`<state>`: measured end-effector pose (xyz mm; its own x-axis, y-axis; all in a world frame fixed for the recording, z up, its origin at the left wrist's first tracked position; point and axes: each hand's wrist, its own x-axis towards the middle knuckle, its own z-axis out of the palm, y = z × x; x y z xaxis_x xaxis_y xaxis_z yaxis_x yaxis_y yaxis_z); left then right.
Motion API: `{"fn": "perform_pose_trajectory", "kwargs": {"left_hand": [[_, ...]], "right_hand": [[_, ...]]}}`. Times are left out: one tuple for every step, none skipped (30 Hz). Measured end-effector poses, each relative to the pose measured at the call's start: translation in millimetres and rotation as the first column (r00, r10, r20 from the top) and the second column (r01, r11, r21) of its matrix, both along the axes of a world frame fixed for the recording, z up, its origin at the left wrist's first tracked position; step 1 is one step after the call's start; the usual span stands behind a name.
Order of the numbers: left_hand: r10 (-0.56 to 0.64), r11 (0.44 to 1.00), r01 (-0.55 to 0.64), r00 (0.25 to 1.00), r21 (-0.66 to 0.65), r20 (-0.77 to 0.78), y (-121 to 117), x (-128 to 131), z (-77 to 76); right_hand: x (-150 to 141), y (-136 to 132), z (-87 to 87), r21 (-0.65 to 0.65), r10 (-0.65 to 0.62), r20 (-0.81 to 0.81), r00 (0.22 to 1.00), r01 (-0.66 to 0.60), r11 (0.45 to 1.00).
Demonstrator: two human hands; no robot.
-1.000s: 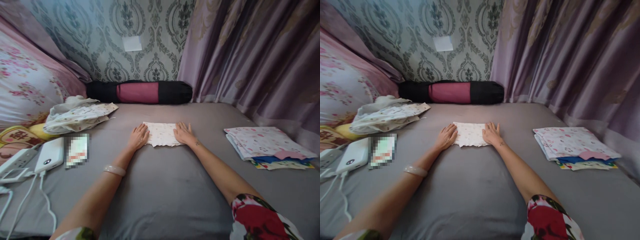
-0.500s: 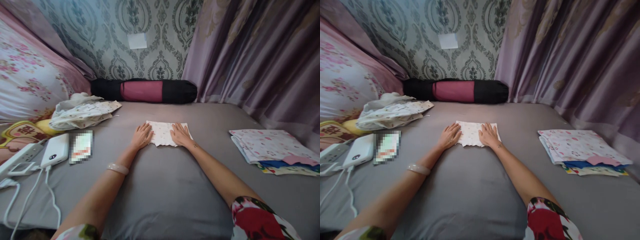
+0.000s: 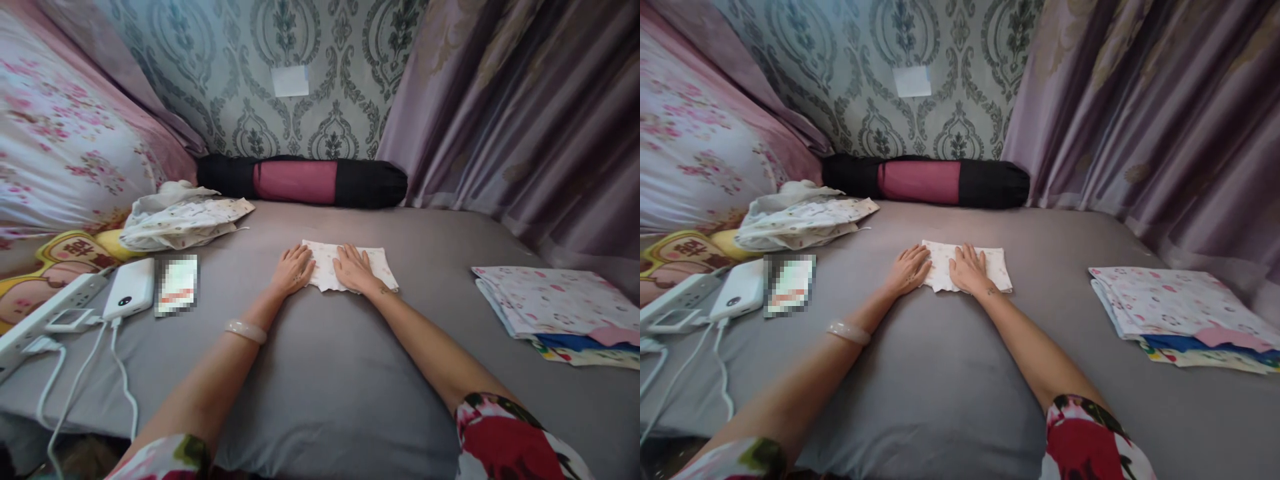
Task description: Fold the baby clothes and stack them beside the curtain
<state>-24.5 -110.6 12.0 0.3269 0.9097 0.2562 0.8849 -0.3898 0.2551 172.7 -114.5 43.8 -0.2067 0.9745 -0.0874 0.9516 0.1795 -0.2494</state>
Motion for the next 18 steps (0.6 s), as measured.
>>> {"fn": "perform_pose_trajectory", "kwargs": {"left_hand": [[0.002,1.0,-0.002,1.0,-0.002,-0.002,0,0,-0.3],[0.003,1.0,-0.003,1.0,-0.005,-0.004,0,0,-0.6],[0.004,1.0,-0.004,1.0,-0.006,-0.005,1,0,-0.9],[0.004,1.0,-0.004,1.0,-0.008,-0.006,1,-1,-1.0],[0.003,1.0,-0.003,1.0,-0.008,-0.006,1,-1,-1.0],[0.002,1.0,-0.002,1.0,-0.009,-0.006,1,-1,-0.9],[0.0,1.0,0.0,1.0,-0.011,-0.007,1,-1,-0.7],[0.0,1.0,0.0,1.0,-0.012,-0.006,1,-1,-0.5],[-0.002,1.0,0.002,1.0,-0.014,-0.006,1,-1,-0.2],[-0.001,1.0,0.001,1.0,-0.015,-0.004,1,-1,0.1],[0.0,1.0,0.0,1.0,-0.015,0.0,1,-1,0.4],[0.001,1.0,-0.001,1.0,-0.016,0.004,1,0,0.8],[0.001,1.0,-0.001,1.0,-0.017,0.009,0,0,1.2],[0.0,1.0,0.001,1.0,-0.021,0.013,0,0,1.5],[-0.001,1.0,0.001,1.0,-0.024,0.017,0,0,1.9],[0.0,1.0,0.001,1.0,-0.028,0.021,0,0,2.2],[0.0,0.999,0.001,1.0,-0.032,0.024,0,-1,2.4],[0.003,0.999,-0.002,1.0,-0.033,0.029,0,-1,2.4]], "right_hand": [[-3,0,-1.0,0.007,0.002,-0.003,1.0,-0.002,1.0],[-5,1,-2.6,0.014,0.002,-0.002,1.0,-0.002,1.0],[-6,1,-4.6,0.02,0.001,0.003,1.0,-0.001,1.0],[-7,1,-7.0,0.027,0.0,0.009,1.0,0.0,1.0],[-7,2,-9.3,0.034,-0.001,0.016,1.0,0.001,0.999],[-7,2,-11.4,0.042,-0.001,0.022,1.0,0.0,0.999],[-7,2,-13.1,0.047,-0.002,0.027,1.0,0.0,0.999],[-7,2,-14.4,0.049,-0.002,0.03,1.0,0.0,0.999],[-6,2,-15.2,0.049,-0.002,0.031,1.0,0.0,0.999],[-6,2,-15.5,0.048,-0.001,0.032,0.999,0.0,0.999],[-6,2,-15.5,0.047,-0.002,0.033,0.999,0.0,0.999],[-6,2,-15.1,0.046,-0.002,0.034,0.999,0.001,0.999],[-6,2,-14.5,0.044,-0.003,0.034,0.999,0.002,0.999],[-6,2,-13.7,0.042,-0.005,0.036,0.999,0.004,0.999],[-7,2,-12.6,0.037,-0.008,0.038,0.999,0.007,0.999],[-8,2,-11.4,0.031,-0.012,0.04,0.999,0.011,0.999],[-9,2,-10.1,0.026,-0.017,0.041,0.999,0.016,1.0],[-11,2,-8.7,0.023,-0.021,0.038,0.999,0.02,1.0]]}}
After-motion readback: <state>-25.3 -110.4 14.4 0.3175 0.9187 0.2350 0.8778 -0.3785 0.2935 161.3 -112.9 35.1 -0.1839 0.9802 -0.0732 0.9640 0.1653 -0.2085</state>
